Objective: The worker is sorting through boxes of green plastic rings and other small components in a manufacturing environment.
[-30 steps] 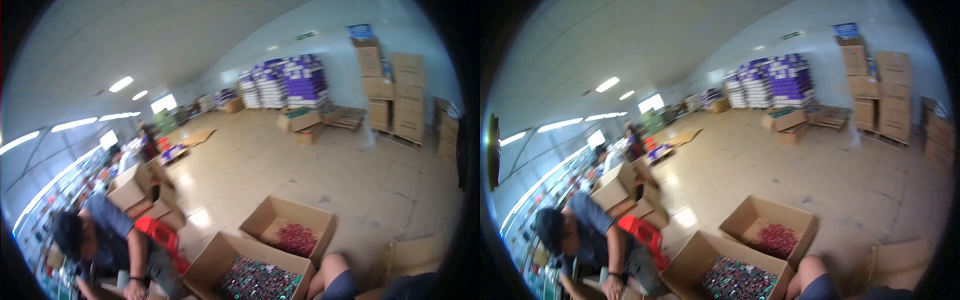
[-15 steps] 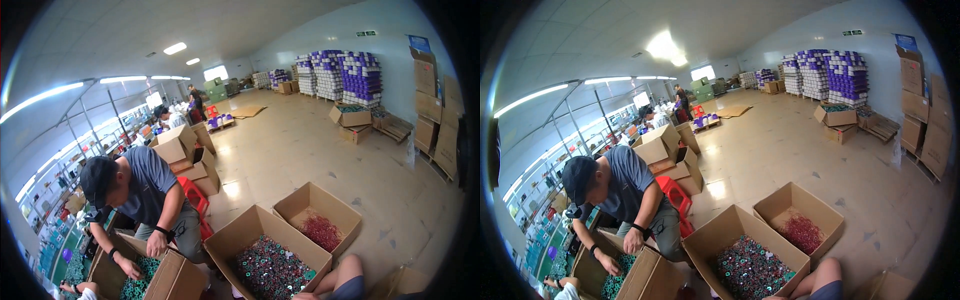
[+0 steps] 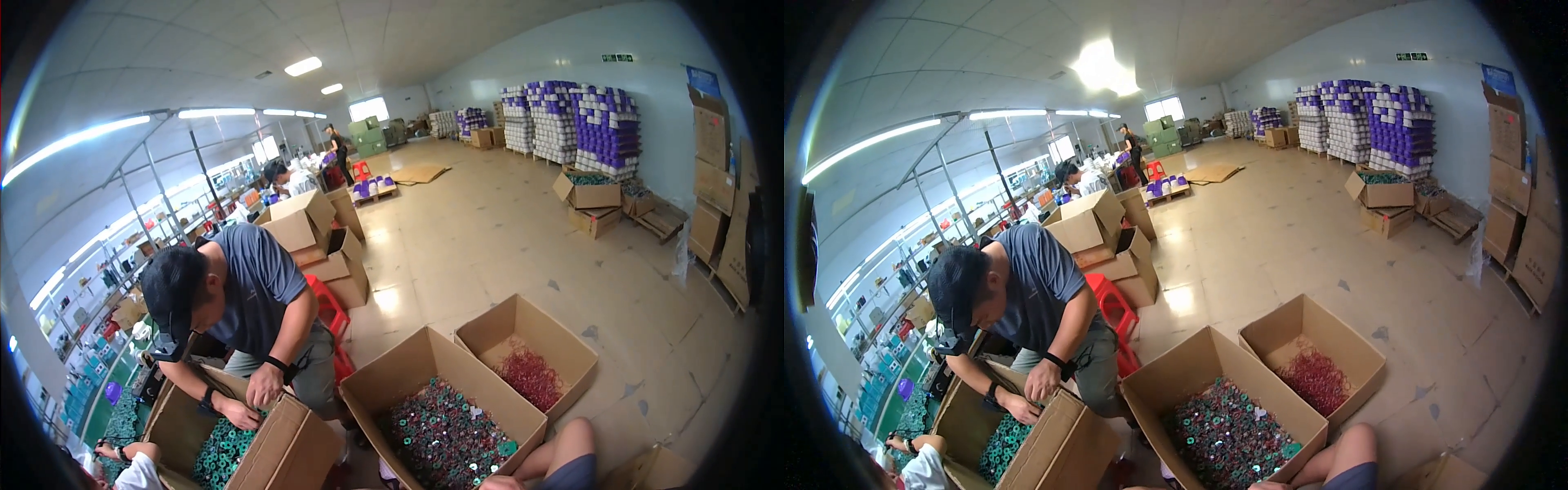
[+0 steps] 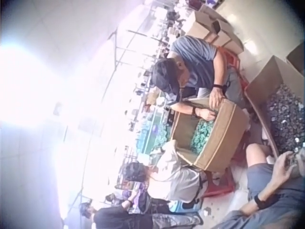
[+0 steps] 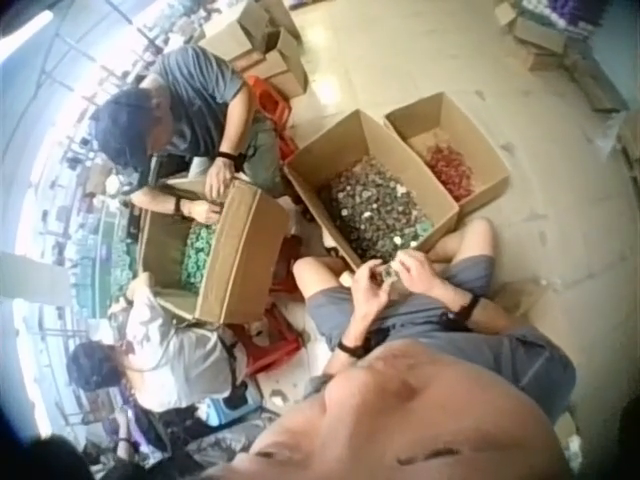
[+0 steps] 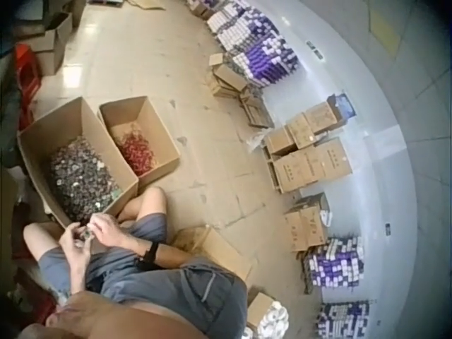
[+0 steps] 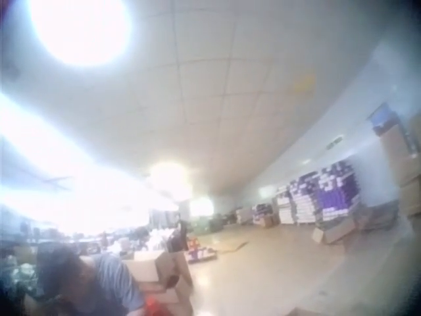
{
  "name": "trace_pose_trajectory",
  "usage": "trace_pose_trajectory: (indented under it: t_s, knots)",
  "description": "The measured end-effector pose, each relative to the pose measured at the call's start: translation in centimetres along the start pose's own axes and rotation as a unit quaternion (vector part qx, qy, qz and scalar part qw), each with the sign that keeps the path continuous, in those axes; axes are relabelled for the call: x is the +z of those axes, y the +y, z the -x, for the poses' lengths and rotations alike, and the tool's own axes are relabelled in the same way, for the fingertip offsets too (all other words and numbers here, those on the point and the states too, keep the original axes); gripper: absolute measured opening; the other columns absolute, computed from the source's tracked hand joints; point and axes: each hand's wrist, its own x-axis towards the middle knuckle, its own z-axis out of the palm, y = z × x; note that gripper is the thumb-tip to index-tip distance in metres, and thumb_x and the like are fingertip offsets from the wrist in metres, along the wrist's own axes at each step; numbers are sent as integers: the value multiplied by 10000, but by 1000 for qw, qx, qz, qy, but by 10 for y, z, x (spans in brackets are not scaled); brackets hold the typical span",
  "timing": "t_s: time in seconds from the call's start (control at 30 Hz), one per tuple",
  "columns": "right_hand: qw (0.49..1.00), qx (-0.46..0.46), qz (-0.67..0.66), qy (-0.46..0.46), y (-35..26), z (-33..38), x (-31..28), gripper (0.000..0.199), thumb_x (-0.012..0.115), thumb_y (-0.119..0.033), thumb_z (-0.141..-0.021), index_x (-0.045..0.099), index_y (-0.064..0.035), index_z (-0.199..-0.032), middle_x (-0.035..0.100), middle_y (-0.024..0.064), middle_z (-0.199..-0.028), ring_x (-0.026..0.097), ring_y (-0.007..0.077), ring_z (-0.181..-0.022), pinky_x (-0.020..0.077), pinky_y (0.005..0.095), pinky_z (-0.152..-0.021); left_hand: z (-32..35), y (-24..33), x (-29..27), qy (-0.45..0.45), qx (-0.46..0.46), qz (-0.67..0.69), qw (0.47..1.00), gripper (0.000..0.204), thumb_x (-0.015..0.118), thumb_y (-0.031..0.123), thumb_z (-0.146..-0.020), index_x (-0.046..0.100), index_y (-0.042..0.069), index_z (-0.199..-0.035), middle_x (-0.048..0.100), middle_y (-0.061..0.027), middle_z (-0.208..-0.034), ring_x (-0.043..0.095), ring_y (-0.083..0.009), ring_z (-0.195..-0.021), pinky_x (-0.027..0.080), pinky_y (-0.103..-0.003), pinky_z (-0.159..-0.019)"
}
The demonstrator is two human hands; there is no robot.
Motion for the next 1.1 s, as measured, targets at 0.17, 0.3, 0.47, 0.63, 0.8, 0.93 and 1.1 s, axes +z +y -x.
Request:
trace_pose_trajectory:
  t_s: [0.17, 0.3, 0.47, 0.63, 0.8, 0.93, 1.1]
  knots:
    - [982, -162, 94, 13, -3, 1, 5, 184, 599, -144, -931, 576, -23, -794, 574, 139, -743, 578, 305, -669, 459, 390, -609, 4, 4, -3, 12, -11, 64, 998, 431, 805, 79, -754, 622, 41, -1142, 645, -79, -839, 602, -195, -729, 519, -317, -662]
    - [988, -133, 72, 12, -9, -1, 0, 176, 605, -134, -926, 580, -22, -792, 577, 147, -734, 581, 330, -664, 465, 409, -613, 5, -9, -1, -13, -4, -41, 999, 448, 797, 67, -754, 614, 36, -1162, 643, -71, -848, 594, -185, -731, 519, -303, -679]
    - [998, 40, -42, 14, -8, 3, 6, 182, 609, -122, -920, 577, -21, -772, 572, 174, -730, 587, 384, -689, 471, 439, -623, 2, 10, -5, 6, -29, 52, 998, 458, 797, 76, -751, 617, 38, -1171, 648, -76, -873, 596, -192, -734, 520, -303, -687]
    - [998, 21, -59, -3, -6, 0, 2, 215, 616, -131, -929, 557, 4, -773, 573, 157, -733, 577, 341, -674, 461, 423, -616, -3, 11, -7, 7, 73, -64, 995, 471, 806, 74, -738, 617, 35, -1167, 652, -90, -897, 602, -214, -757, 522, -317, -713]
    - [982, -169, 72, 40, -21, -6, -4, 222, 608, -131, -935, 539, -2, -767, 520, 117, -692, 527, 198, -633, 439, 366, -591, 2, -16, 4, -12, 29, -54, 998, 483, 793, 100, -721, 610, 40, -1164, 675, -120, -965, 640, -278, -818, 533, -365, -741]
    - [998, 57, -24, -23, -3, -1, -2, 204, 632, -131, -920, 541, -12, -781, 568, 146, -742, 551, 330, -682, 442, 391, -614, -2, 2, -5, -34, -59, 38, 997, 482, 764, 42, -713, 600, 35, -1166, 670, -97, -909, 625, -236, -758, 530, -338, -698]
    - [999, 32, -26, -6, 1, 0, 3, 183, 658, -45, -852, 548, -19, -709, 529, 79, -617, 539, 269, -541, 425, 367, -510, -2, -4, -3, -20, 6, -12, 1000, 493, 770, 48, -721, 589, 42, -1180, 693, -98, -911, 614, -215, -728, 523, -321, -683]
